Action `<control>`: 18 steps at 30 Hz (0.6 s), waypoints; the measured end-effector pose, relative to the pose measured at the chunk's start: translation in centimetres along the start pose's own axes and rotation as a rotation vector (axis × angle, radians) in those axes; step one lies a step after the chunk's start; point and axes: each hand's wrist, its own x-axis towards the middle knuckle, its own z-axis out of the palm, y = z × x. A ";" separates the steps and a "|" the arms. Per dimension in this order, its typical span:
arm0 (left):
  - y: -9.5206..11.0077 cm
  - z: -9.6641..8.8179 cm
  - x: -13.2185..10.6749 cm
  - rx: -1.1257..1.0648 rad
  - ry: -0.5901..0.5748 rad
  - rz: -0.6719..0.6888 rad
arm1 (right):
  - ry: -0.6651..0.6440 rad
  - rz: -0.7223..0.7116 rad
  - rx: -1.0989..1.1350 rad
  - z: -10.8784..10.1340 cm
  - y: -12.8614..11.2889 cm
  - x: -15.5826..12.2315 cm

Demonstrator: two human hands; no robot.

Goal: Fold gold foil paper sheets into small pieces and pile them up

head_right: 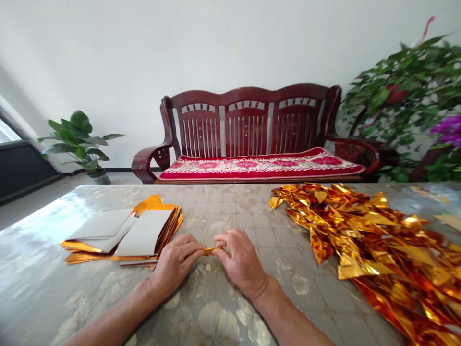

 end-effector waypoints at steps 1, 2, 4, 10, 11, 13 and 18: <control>-0.1 0.0 -0.1 0.009 0.013 0.017 | -0.002 0.011 0.016 0.0 0.0 -0.1; -0.1 -0.1 -0.1 0.016 0.026 0.032 | -0.004 0.023 0.032 0.1 0.1 -0.1; -0.1 -0.3 -0.2 0.028 0.051 0.052 | -0.004 0.053 0.067 0.1 0.1 -0.3; -0.2 0.0 -0.3 0.059 0.073 0.068 | -0.007 0.114 0.107 -0.1 -0.2 -0.2; -0.2 0.1 -0.3 0.056 0.069 0.070 | -0.003 0.114 0.106 -0.2 -0.3 -0.2; -0.2 0.3 -0.3 0.044 0.058 0.075 | 0.006 0.105 0.107 -0.4 -0.5 -0.1; -0.2 0.6 -0.3 -0.062 0.027 0.054 | -0.013 0.113 0.106 -0.5 -0.6 0.1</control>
